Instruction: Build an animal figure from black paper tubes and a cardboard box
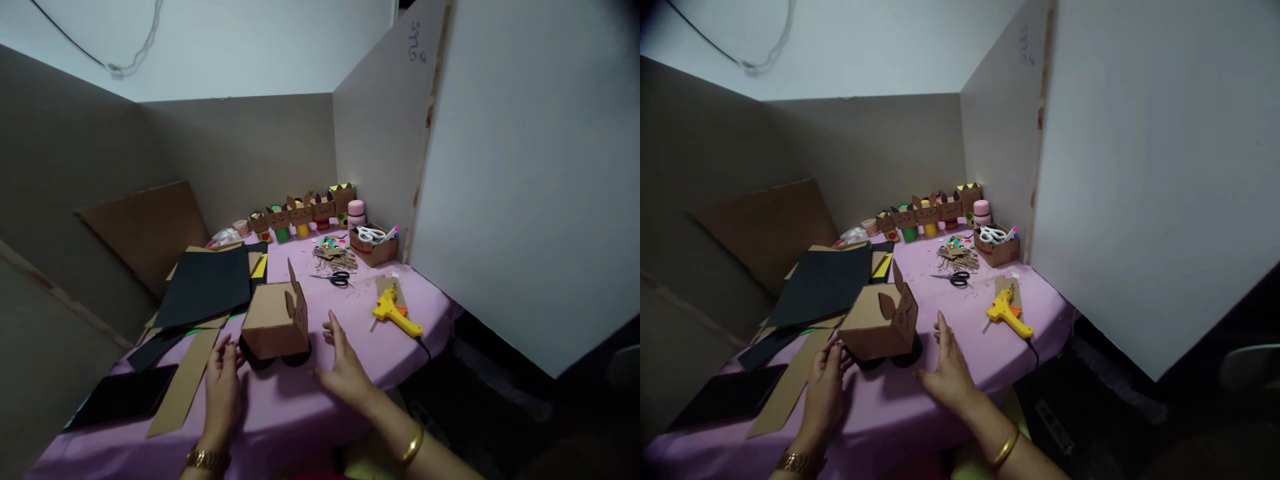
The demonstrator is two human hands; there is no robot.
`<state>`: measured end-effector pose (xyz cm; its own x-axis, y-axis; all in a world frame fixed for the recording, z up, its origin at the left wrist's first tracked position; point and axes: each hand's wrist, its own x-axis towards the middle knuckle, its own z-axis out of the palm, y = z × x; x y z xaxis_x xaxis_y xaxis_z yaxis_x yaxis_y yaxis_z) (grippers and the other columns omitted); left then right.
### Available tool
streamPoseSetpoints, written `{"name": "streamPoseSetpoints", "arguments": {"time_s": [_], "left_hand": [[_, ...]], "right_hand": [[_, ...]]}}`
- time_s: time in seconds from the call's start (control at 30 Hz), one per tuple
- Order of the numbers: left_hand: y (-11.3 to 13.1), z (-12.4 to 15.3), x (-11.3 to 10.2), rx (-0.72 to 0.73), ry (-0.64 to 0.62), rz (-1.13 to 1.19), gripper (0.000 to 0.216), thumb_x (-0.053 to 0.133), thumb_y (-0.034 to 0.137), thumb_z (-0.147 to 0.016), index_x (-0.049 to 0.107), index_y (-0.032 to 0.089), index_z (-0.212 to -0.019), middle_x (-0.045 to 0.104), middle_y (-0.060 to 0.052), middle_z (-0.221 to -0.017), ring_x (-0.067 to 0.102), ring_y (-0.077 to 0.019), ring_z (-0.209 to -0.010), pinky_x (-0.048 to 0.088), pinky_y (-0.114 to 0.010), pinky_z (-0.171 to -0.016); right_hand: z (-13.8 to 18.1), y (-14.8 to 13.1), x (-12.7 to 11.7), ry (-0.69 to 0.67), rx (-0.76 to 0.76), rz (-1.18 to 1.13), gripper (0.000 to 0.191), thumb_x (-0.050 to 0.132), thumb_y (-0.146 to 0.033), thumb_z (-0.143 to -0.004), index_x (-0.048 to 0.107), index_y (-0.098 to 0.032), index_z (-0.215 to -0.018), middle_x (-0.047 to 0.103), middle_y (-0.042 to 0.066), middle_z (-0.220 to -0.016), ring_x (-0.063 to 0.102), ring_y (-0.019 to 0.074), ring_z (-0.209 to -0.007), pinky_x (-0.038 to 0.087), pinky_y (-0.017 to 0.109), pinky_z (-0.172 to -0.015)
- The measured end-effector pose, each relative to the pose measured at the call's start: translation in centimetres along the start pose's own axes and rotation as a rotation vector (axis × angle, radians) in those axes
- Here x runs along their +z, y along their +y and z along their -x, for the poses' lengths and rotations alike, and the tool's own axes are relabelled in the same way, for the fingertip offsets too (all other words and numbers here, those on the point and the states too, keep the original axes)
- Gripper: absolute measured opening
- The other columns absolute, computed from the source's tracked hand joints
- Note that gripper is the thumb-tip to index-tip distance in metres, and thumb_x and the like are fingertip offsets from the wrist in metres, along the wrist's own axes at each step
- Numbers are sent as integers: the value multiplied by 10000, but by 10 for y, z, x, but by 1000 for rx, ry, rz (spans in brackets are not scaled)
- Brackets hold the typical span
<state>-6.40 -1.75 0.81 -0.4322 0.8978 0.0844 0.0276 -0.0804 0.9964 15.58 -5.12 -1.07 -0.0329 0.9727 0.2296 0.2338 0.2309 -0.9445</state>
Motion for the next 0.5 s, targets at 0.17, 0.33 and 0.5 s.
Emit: {"name": "streamPoseSetpoints", "arguments": {"time_s": [0.17,0.33,0.5], "left_hand": [[-1,0,-1,32,-8,-27,489,544,569,-752,521,258,-1129,594,-14,-971,600,-175,-826,455,-352,-773],[0,4,0,131,17,-83,477,488,547,-802,496,235,-1163,561,-72,-1137,587,-218,-979,472,-378,-819],[6,15,0,345,52,-230,457,530,482,-797,507,220,-1171,518,-103,-1238,454,-272,-1194,327,-453,-1023]], "right_hand": [[-2,3,-1,-7,0,-40,1082,737,-186,-595,76,-149,-1451,390,193,-1368,446,273,-1232,356,427,-1027],[-11,-6,-1,3,-99,-102,1172,796,-380,-579,33,-195,-1448,255,189,-1470,269,280,-1356,270,476,-1075],[-34,-43,1,22,-200,-133,1222,799,-465,-569,-16,-234,-1450,203,155,-1512,172,260,-1396,212,475,-1099]]}}
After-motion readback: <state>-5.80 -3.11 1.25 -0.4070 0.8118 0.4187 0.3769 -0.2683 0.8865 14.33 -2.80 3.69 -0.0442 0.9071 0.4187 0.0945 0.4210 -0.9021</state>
